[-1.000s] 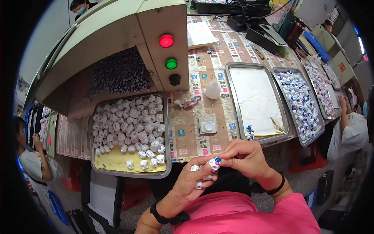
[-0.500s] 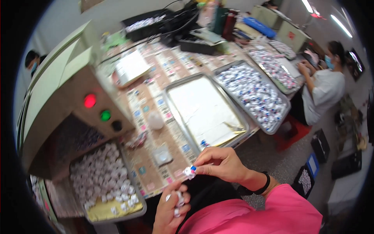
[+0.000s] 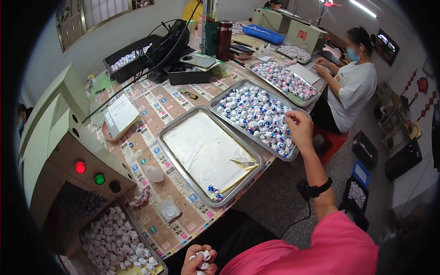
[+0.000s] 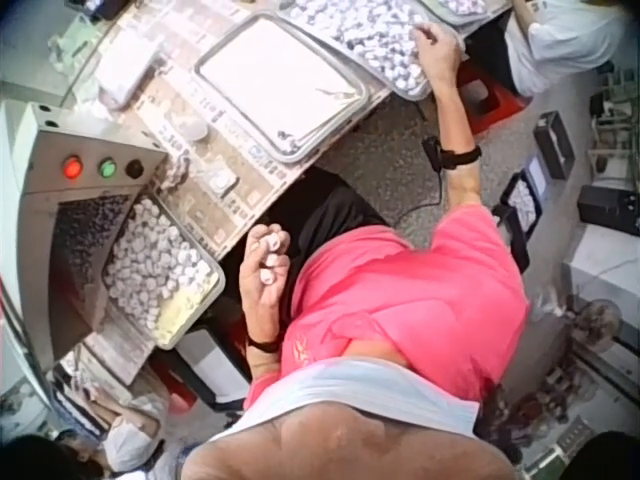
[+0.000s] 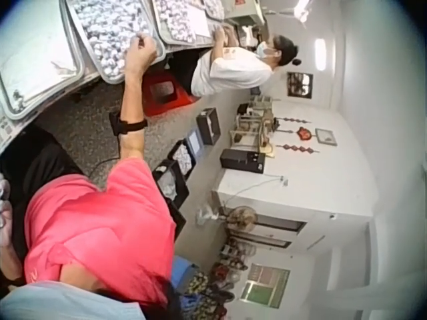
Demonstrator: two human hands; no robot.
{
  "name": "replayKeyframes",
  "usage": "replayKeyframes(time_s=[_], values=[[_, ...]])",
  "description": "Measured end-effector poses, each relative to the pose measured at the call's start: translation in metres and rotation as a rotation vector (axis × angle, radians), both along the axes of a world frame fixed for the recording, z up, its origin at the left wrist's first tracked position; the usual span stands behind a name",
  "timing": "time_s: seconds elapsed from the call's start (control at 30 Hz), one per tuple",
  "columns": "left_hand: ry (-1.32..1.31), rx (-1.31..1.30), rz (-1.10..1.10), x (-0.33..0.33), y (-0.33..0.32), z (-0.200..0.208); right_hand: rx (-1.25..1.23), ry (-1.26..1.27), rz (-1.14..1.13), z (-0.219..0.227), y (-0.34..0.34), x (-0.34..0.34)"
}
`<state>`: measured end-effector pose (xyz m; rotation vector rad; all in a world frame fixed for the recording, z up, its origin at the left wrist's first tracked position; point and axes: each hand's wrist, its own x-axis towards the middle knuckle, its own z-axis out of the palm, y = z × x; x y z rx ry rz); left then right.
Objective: Assembling small colored components into white plastic toy housings.
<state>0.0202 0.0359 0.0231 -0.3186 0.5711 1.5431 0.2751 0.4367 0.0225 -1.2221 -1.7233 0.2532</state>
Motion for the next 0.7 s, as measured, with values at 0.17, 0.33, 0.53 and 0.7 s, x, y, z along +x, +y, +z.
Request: replayKeyframes(time_s=[0.17, 0.33, 0.53, 0.7], values=[[-0.095, 0.150, -0.068, -0.002, -0.006, -0.012, 0.019, 0.029, 0.093, 0.011, -0.033, -0.034], [0.054, 0.053, -0.040, -0.001, -0.001, -0.012, -0.232, -0.062, 0.579, 0.014, -0.109, -0.079], [-0.004, 0.121, -0.011, -0.004, -0.006, -0.011, -0.223, -0.261, 0.880, 0.000, -0.147, -0.124], [-0.018, 0.089, 0.052, -0.002, -0.014, -0.013, -0.346, -0.353, 0.807, -0.002, -0.150, -0.151]])
